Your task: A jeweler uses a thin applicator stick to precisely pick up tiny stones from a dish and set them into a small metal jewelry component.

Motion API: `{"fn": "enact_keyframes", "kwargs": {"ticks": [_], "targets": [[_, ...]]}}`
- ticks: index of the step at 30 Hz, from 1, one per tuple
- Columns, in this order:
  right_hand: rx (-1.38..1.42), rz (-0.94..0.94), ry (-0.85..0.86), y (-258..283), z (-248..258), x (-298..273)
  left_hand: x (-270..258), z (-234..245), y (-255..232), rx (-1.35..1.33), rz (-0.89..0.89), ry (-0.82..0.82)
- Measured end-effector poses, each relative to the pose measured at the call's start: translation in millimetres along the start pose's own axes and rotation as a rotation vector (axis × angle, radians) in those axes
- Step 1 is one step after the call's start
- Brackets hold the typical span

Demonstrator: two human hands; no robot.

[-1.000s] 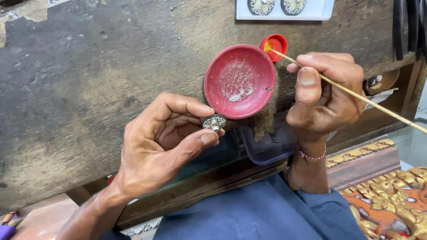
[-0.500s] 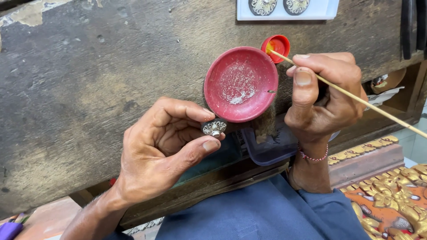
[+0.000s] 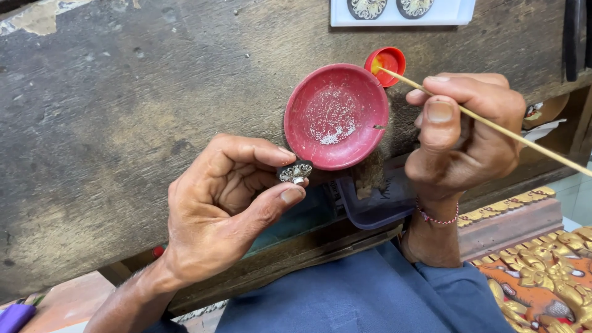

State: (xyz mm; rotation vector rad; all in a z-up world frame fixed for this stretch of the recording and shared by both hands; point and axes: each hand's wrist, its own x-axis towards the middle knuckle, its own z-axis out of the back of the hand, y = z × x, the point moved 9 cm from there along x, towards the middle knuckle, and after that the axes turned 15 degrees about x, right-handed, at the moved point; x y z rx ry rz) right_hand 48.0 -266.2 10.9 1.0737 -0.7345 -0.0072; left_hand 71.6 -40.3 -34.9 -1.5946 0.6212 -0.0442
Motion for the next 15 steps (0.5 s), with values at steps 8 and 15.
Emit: {"fn": "enact_keyframes", "kwargs": {"ticks": [8,15], "targets": [[0.075,-0.078,-0.064,2,4,-2,3,0,-7,0.011,-0.055,0.001],[0.459,0.110,-0.094,42,-10,-22,-6,5,-18,-0.123,-0.161,0.041]]}}
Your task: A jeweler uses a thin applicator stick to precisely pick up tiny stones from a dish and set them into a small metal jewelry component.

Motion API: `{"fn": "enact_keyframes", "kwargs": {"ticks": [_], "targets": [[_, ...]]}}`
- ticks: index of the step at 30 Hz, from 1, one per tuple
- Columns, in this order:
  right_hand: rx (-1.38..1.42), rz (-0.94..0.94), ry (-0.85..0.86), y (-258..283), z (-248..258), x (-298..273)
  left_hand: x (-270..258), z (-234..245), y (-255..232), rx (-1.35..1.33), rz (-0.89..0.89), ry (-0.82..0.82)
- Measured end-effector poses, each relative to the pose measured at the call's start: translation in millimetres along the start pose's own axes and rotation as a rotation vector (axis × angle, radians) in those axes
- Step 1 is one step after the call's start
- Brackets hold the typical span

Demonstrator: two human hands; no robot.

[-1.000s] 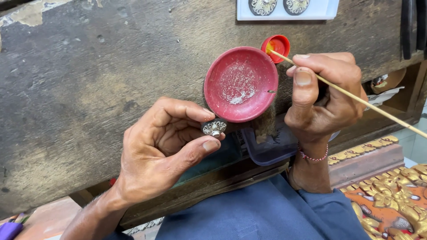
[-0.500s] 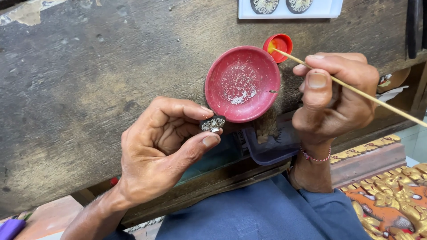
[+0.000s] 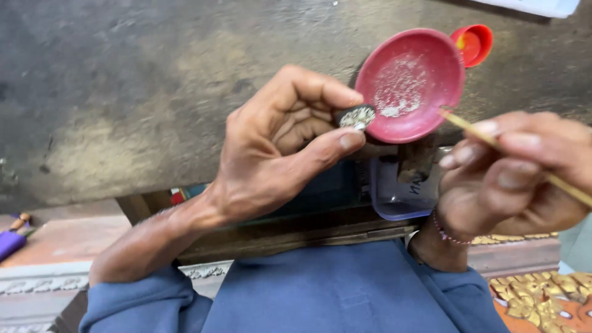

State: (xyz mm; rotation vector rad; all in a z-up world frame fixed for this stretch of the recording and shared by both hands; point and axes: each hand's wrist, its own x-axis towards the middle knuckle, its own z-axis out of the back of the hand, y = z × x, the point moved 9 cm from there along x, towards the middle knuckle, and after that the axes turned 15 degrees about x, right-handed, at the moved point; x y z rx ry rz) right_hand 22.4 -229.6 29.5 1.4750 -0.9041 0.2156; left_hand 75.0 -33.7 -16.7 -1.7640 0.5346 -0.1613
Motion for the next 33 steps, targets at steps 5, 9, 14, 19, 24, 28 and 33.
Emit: {"fn": "enact_keyframes", "kwargs": {"ticks": [5,9,14,19,24,28,33], "targets": [[0.028,0.007,0.175,12,-29,-14,-4,1,2,-0.006,0.004,-0.034],[-0.003,-0.052,0.244,10,-38,-17,-5,3,-1,0.031,0.001,-0.034],[-0.129,-0.097,0.241,12,-38,-23,-7,4,2,0.047,0.001,-0.034],[-0.114,-0.103,0.255,12,-39,-25,-8,5,1,0.056,0.016,-0.029],[-0.120,-0.112,0.254,11,-38,-26,-7,5,1,0.095,0.006,-0.023],[-0.107,-0.088,0.250,9,-37,-26,-7,5,1,0.095,0.009,-0.022],[-0.118,-0.109,0.272,10,-37,-26,-7,5,2,0.097,0.019,-0.020]]}}
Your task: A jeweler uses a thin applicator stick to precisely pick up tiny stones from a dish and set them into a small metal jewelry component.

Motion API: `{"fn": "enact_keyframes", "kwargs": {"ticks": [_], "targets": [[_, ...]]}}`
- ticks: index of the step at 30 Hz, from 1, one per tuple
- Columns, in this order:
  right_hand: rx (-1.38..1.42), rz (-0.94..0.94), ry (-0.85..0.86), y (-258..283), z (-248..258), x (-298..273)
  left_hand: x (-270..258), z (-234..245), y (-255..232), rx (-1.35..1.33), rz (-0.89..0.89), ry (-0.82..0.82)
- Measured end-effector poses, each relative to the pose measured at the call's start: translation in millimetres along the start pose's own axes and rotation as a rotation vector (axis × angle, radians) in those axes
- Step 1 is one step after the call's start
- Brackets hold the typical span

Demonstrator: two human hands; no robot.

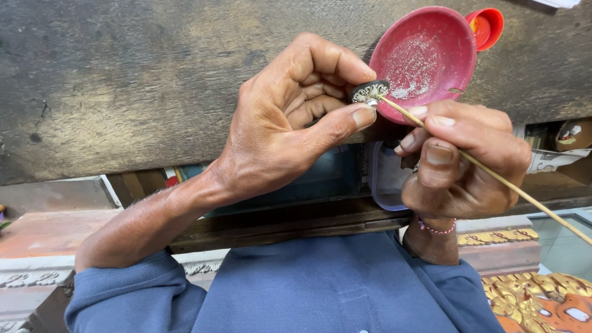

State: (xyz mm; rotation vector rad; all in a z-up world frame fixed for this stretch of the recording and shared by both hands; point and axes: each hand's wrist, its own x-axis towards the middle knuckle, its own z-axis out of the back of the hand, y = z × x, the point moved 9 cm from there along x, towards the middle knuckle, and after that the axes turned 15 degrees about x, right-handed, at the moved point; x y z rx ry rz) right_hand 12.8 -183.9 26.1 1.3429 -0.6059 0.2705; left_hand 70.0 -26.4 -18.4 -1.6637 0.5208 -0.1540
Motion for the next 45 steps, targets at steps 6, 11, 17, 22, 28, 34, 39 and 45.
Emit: {"fn": "enact_keyframes", "kwargs": {"ticks": [6,11,17,22,28,34,39,45], "targets": [[0.017,-0.005,-0.007,-1,-1,0,0,0,2,-0.009,0.014,0.007],[-0.001,-0.012,-0.006,-1,-2,0,0,0,3,-0.018,0.019,0.013],[-0.011,-0.023,-0.025,-2,-3,1,1,-1,5,-0.039,0.033,0.023],[-0.028,-0.052,-0.014,0,-2,0,1,-1,5,-0.037,0.041,0.025],[-0.039,-0.072,-0.030,2,-4,1,2,-1,5,-0.044,0.036,0.024],[-0.051,-0.077,-0.020,-3,-3,0,2,-1,5,-0.042,0.034,0.028],[-0.040,-0.028,-0.056,1,-3,0,2,-1,5,-0.037,0.034,0.024],[0.101,0.004,-0.088,-5,8,4,3,-2,2,-0.054,0.023,0.017]]}}
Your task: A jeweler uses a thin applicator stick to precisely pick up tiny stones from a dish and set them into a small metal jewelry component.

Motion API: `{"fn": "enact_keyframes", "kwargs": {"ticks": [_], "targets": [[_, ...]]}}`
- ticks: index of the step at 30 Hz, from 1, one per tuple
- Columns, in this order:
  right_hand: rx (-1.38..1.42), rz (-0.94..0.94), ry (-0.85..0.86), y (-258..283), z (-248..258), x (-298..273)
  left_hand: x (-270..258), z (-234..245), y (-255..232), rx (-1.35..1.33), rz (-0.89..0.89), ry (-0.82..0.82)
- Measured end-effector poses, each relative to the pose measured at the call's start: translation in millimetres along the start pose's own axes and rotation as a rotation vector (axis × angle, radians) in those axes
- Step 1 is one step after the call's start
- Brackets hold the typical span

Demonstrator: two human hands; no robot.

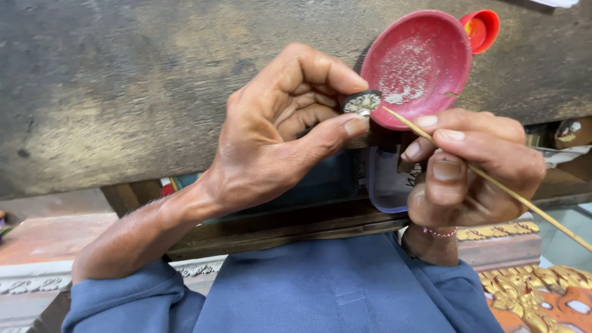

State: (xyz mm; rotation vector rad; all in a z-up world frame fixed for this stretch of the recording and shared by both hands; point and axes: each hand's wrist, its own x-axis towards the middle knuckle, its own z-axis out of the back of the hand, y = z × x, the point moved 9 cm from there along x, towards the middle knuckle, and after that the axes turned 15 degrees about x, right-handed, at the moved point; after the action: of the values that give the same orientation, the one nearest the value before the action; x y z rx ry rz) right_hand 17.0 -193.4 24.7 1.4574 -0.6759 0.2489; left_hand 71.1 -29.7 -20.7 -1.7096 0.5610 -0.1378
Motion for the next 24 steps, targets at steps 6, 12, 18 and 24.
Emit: {"fn": "enact_keyframes", "kwargs": {"ticks": [6,12,18,24], "targets": [[-0.082,0.067,0.003,-21,40,9,5,-1,-3,0.046,-0.011,-0.003],[-0.188,0.033,-0.081,-31,44,13,9,0,2,0.048,-0.003,-0.007],[-0.199,0.047,-0.036,-41,48,9,9,2,7,0.057,0.071,-0.002],[-0.250,0.039,-0.086,-40,45,6,8,1,7,0.073,0.043,0.023]]}}
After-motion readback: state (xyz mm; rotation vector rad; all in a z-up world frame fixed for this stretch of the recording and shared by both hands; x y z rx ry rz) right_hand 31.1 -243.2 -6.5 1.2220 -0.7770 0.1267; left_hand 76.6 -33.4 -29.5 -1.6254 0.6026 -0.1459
